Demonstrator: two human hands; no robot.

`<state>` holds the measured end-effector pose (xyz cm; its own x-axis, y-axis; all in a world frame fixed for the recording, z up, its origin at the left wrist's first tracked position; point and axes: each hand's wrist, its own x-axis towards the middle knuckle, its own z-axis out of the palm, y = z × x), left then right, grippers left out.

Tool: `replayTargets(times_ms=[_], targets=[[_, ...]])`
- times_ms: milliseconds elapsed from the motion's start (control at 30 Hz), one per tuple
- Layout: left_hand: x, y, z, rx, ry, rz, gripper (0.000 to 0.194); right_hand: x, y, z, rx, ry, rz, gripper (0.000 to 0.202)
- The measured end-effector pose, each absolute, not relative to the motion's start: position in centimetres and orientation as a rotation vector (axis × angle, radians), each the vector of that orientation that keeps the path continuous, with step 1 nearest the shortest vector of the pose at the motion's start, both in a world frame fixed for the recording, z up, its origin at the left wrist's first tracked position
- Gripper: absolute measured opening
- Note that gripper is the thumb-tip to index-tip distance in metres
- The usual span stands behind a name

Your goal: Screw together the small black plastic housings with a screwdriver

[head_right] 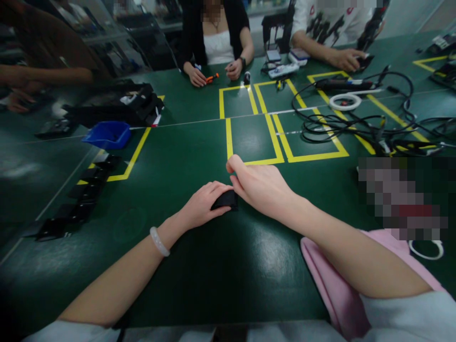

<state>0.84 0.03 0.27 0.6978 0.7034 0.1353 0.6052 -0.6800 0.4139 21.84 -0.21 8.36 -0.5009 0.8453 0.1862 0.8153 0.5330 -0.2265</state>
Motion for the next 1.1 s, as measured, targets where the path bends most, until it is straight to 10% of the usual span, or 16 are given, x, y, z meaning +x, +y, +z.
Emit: replayTargets(times_ms=[1100], targets=[[0.77, 0.08, 0.01, 2.590, 1.037, 0.404, 0.045, 21.77, -0.12, 8.43, -1.291, -2.523, 0.186, 0.014]])
